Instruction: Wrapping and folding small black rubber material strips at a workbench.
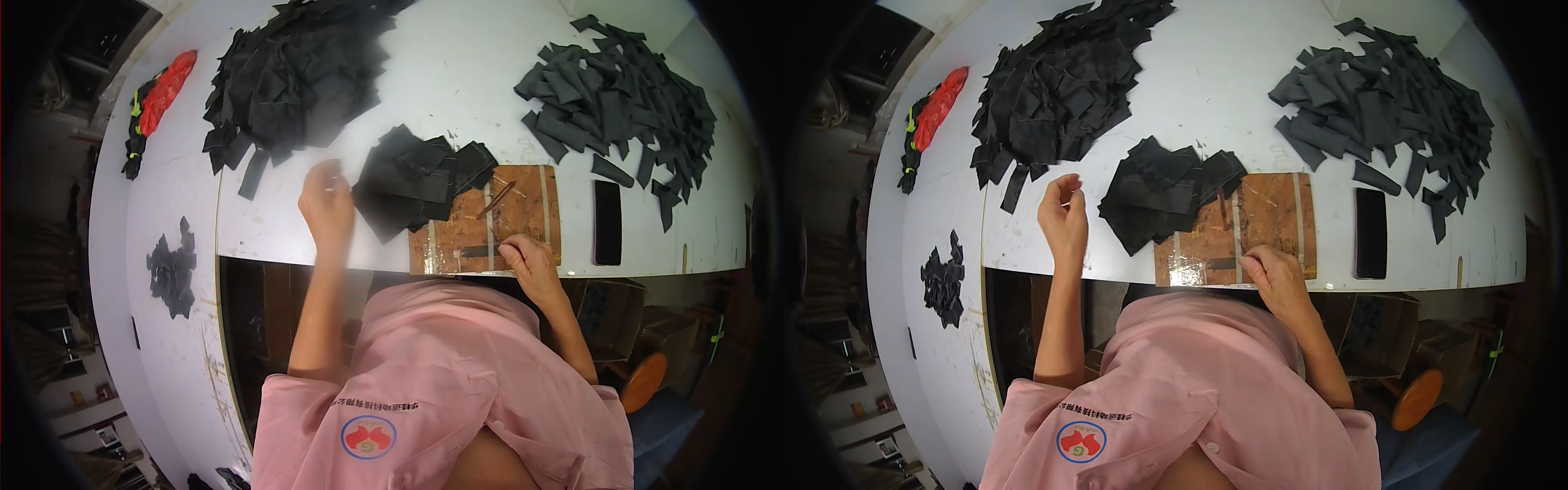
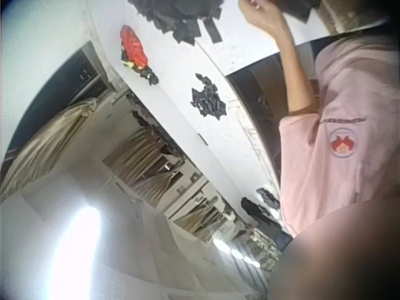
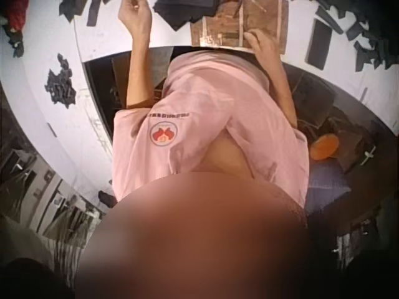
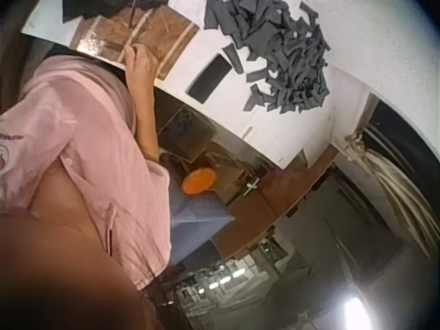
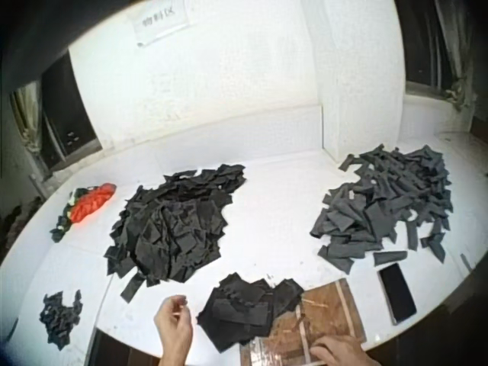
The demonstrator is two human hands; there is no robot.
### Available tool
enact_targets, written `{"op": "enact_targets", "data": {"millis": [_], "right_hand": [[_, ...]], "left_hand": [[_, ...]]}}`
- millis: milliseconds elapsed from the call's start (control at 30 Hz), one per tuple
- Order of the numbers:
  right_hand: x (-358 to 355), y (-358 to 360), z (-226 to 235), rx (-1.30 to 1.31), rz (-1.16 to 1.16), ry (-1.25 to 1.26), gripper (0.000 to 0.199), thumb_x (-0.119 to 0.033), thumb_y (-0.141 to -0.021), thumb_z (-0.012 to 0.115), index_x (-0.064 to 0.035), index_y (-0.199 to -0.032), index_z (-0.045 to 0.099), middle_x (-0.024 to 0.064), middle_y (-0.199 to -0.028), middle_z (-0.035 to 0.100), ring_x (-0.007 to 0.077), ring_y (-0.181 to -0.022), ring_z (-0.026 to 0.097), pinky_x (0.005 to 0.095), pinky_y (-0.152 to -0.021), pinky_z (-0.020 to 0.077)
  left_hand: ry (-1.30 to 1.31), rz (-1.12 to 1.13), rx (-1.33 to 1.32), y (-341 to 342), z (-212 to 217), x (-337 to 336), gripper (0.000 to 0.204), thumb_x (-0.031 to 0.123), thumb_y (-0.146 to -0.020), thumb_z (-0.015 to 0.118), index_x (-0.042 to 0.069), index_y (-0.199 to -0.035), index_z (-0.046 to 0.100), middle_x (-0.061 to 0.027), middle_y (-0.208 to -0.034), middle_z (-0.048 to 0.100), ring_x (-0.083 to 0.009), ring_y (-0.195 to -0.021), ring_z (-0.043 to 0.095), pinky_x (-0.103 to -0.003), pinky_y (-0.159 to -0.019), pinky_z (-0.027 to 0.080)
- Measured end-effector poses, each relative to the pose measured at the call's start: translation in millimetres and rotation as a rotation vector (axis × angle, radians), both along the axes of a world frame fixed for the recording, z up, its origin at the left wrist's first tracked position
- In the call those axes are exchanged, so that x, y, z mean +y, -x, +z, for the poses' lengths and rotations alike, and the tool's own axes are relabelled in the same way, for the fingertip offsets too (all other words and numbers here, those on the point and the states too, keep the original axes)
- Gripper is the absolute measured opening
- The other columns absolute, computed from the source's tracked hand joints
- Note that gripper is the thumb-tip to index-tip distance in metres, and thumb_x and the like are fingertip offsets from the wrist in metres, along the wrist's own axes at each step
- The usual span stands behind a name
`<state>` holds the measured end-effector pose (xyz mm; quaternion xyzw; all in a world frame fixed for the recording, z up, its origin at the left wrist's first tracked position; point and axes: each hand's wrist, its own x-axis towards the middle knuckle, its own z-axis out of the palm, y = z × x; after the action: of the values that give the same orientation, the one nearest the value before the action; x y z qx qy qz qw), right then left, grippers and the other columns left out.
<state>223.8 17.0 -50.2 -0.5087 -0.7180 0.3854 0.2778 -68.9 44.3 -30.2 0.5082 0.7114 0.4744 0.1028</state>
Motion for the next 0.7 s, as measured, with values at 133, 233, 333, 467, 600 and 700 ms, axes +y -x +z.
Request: {"op": "enact_targets", "data": {"millis": [133,233,333,467,600,700], "right_hand": [[-1.7,5.5,6.7,-0.007,0.052,-0.032,0.019,-0.016,-0.080,0.055,0.0028,-0.079,0.056,0.0150,-0.070,0.057,0.0292,-0.062,0.056,0.0343,-0.057,0.0426],[-2.5,8.0,8.1,-0.004,0.082,-0.014,0.019,-0.017,-0.080,0.055,0.0023,-0.079,0.057,0.0147,-0.071,0.058,0.0292,-0.063,0.057,0.0345,-0.057,0.0432],[-2.0,11.0,13.3,0.012,0.085,0.047,0.019,-0.017,-0.080,0.056,0.0018,-0.078,0.057,0.0146,-0.070,0.058,0.0294,-0.064,0.057,0.0351,-0.057,0.0436],[-2.5,16.5,18.5,-0.006,0.117,0.039,0.018,-0.016,-0.079,0.056,0.0013,-0.077,0.057,0.0143,-0.069,0.058,0.0293,-0.063,0.057,0.0352,-0.057,0.0436],[-2.5,20.6,38.5,0.087,0.165,-0.022,0.011,-0.009,-0.078,0.057,0.0020,-0.079,0.057,0.0127,-0.071,0.058,0.0245,-0.062,0.058,0.0307,-0.056,0.0437],[-2.9,24.7,52.8,0.191,0.177,-0.033,0.012,-0.009,-0.077,0.058,0.0014,-0.081,0.057,0.0117,-0.072,0.058,0.0228,-0.063,0.058,0.0296,-0.055,0.0436]], "left_hand": [[0.360,0.124,0.094,26.7,-51.4,29.0,0.026,0.020,-0.072,0.058,0.000,-0.088,0.059,-0.0174,-0.088,0.060,-0.0324,-0.081,0.057,-0.038,-0.073,0.044],[0.404,0.020,0.176,25.2,-74.5,39.8,0.025,0.015,-0.070,0.063,-0.004,-0.087,0.059,-0.0170,-0.075,0.062,-0.0251,-0.067,0.061,-0.033,-0.063,0.047],[0.378,0.002,0.221,23.3,-83.1,44.0,0.015,0.011,-0.069,0.063,-0.001,-0.078,0.061,-0.0142,-0.071,0.063,-0.0238,-0.065,0.061,-0.032,-0.062,0.046],[0.228,0.043,0.160,25.1,-72.6,36.7,0.012,0.012,-0.071,0.058,0.001,-0.076,0.060,-0.0160,-0.077,0.060,-0.0331,-0.076,0.057,-0.037,-0.069,0.044],[-0.159,0.030,-0.087,14.2,-14.4,9.2,0.008,0.005,-0.074,0.060,-0.002,-0.072,0.056,-0.0034,-0.064,0.055,-0.0083,-0.059,0.049,-0.022,-0.056,0.040],[-0.095,-0.200,-0.664,-12.5,36.6,-17.7,0.007,0.000,-0.074,0.062,0.000,-0.078,0.056,0.0013,-0.067,0.054,-0.0030,-0.059,0.046,-0.016,-0.056,0.036]]}}
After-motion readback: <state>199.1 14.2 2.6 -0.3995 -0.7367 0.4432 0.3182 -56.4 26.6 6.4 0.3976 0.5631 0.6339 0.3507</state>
